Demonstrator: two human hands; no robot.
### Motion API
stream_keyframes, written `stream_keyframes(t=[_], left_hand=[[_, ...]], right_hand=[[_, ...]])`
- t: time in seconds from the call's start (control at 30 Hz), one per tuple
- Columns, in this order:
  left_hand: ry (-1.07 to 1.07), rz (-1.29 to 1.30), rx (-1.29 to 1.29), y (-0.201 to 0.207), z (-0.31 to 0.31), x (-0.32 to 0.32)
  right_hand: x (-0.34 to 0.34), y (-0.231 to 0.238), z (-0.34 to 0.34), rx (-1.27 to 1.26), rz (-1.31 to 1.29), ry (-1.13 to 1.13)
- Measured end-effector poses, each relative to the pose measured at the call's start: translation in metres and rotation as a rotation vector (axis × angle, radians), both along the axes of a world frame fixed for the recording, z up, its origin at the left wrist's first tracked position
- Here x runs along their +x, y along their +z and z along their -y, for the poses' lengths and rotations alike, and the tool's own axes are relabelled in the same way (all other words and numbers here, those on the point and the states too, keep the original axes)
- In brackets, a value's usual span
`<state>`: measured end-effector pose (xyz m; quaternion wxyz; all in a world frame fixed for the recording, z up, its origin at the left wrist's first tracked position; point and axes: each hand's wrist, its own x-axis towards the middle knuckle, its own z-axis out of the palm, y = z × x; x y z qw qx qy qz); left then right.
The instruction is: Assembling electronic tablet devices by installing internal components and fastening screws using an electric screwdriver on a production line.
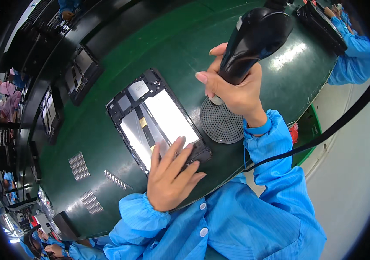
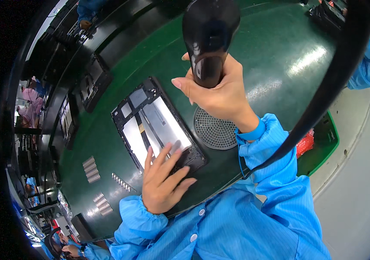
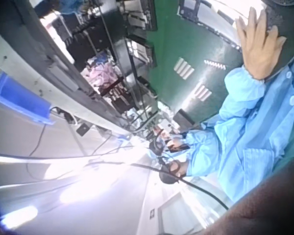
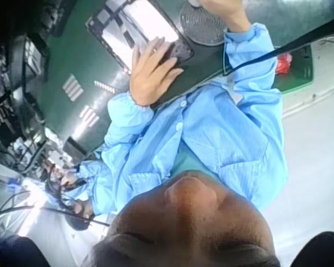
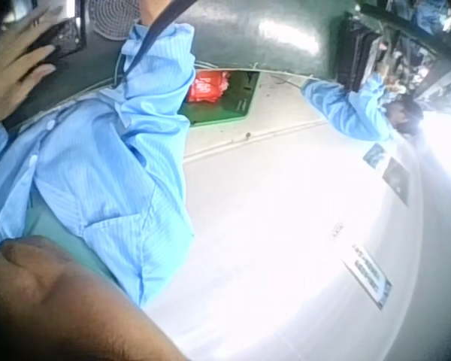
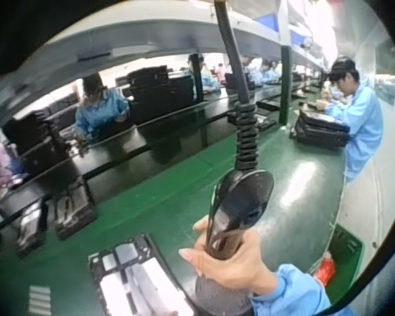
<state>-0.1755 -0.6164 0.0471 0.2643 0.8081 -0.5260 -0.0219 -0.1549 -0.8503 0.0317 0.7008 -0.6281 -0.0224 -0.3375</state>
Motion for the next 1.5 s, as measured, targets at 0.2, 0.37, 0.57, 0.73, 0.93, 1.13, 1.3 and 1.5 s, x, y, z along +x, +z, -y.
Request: stream_keyframes(t=[0.2,0.37,0.57,0.73,0.93,1.13,1.3,1.5], left_hand=[[0.151,0.037,-0.058,0.000,-0.028,0.006],[0.344,0.066,-0.101,0.003,-0.046,0.018],[0.783,0.027,0.065,0.003,-0.109,0.036],[1.074,-0.136,0.129,-0.016,-0.134,0.037],[0.920,-0.174,0.209,-0.015,-0.125,0.028],[0.516,-0.179,0.191,-0.009,-0.149,0.054],[0.711,-0.274,0.091,-0.002,-0.166,0.038],[0.856,-0.311,0.099,-0.007,-0.162,0.036]], right_hand=[[0.005,-0.006,0.005,-0.048,-0.012,-0.002],[0.004,-0.007,0.010,-0.031,-0.007,0.012],[0.007,-0.008,0.012,-0.031,-0.018,0.011],[0.009,-0.010,0.019,-0.059,-0.004,-0.128],[0.002,-0.003,0.023,-0.084,0.100,0.033],[0.004,0.008,0.004,-0.136,0.124,0.078],[0.001,0.015,-0.005,-0.159,0.116,0.075],[0.005,0.023,-0.012,-0.205,0.142,0.109]])
